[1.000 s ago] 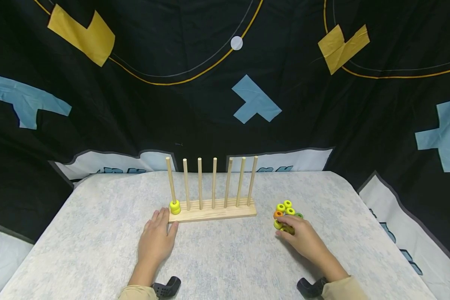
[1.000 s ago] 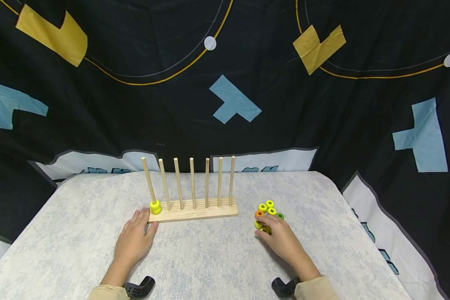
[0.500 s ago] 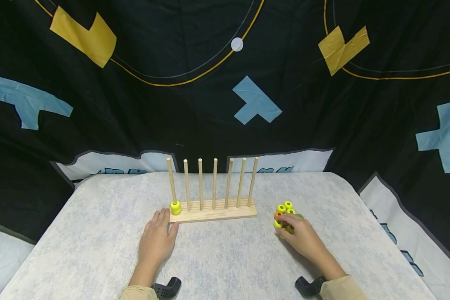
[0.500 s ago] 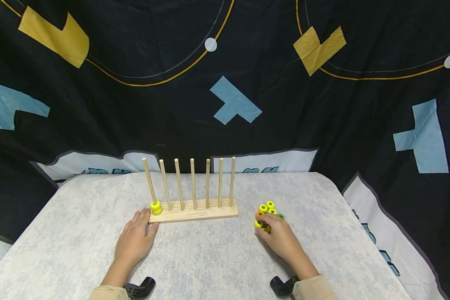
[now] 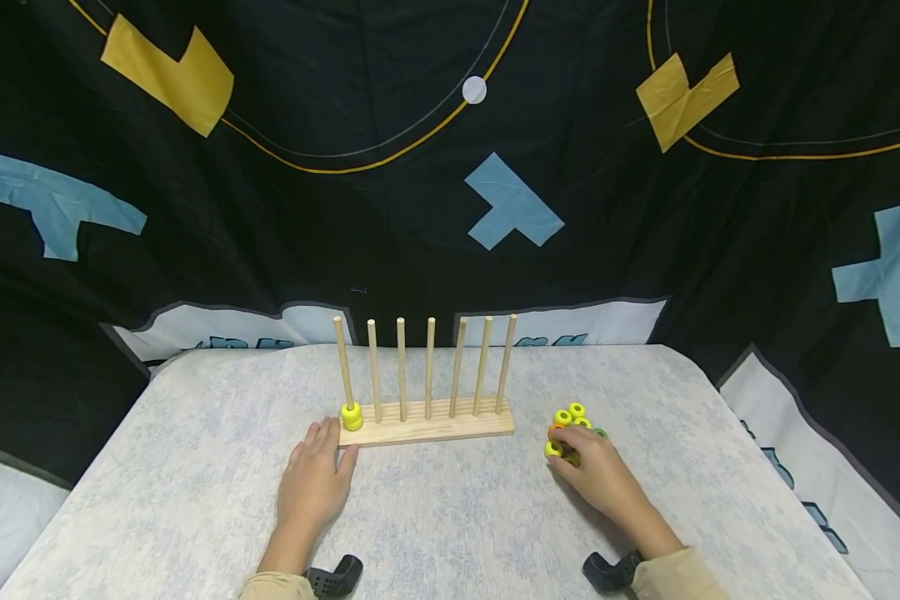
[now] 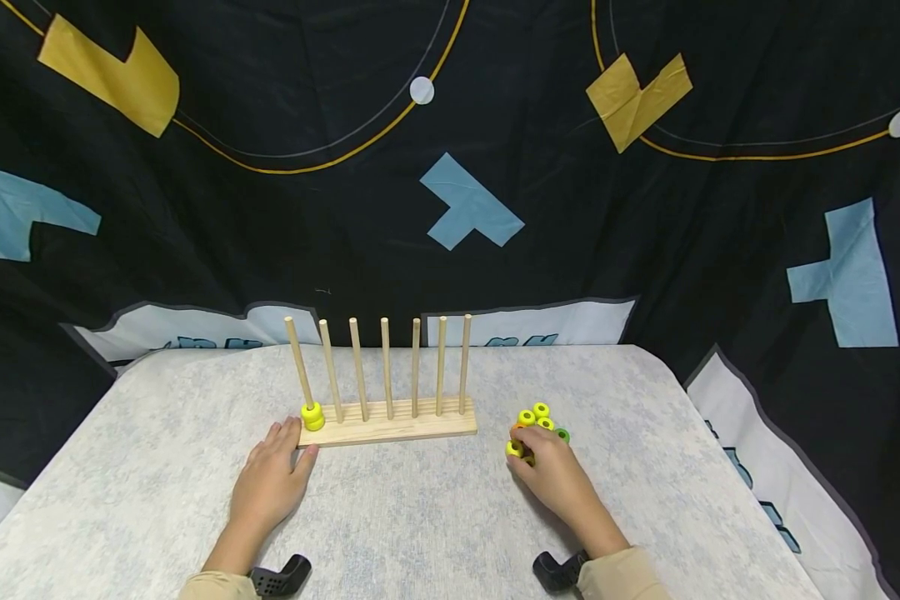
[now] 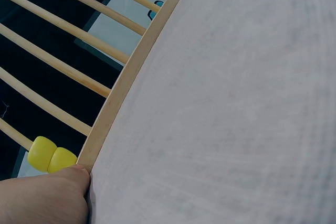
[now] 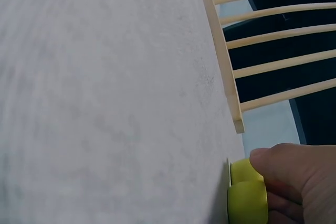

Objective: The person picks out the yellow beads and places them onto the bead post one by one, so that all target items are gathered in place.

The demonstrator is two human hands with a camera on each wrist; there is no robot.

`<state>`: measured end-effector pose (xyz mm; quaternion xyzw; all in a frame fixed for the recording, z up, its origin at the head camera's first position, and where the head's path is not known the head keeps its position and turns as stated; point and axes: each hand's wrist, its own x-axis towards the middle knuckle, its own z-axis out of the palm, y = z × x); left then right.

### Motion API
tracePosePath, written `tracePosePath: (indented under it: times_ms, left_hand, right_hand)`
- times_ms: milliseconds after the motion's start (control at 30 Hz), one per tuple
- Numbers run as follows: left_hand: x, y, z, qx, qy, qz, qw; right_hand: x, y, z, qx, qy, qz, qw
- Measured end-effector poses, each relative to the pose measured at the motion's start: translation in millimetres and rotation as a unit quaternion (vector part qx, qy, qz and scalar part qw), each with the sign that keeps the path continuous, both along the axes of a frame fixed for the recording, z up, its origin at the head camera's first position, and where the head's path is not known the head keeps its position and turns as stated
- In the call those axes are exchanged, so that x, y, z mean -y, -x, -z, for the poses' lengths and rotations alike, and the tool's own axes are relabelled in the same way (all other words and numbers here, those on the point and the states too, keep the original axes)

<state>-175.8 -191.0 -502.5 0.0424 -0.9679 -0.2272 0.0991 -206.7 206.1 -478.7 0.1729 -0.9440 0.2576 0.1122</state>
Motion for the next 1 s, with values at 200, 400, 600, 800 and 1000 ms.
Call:
tracePosePath:
  times_ms: [200,400,600,800,1000]
  left_hand:
    - [0.2,0.4,0.6,0.002,0.0,0.0,1.0]
    - [0.4,0.6,1.7,-0.003,-0.001,0.001,1.0]
    - [0.6,0.4,3.7,-0.016,0.0,-0.002,0.9999]
    - [1.0,0.4,5.0,-0.021,-0.001,-0.003,0.9998]
    - [0.2,-0.1,3.6,-0.015,-0.001,-0.001,0.9999]
  right_hand:
    - [2.1,0.4,0.1,0.023,0.033,-0.013,0.9991]
    - [3.9,2.5,2.1,0.041,0.015,0.003,0.999]
    - [7.3,4.5,2.0,0.051,-0.015,0.012,0.9985]
    - [10.6,4.2,-0.9,0.063,-0.02,0.014,0.9977]
    - [11.5,3.8,-1.6,0.068,-0.01,0.019,0.9975]
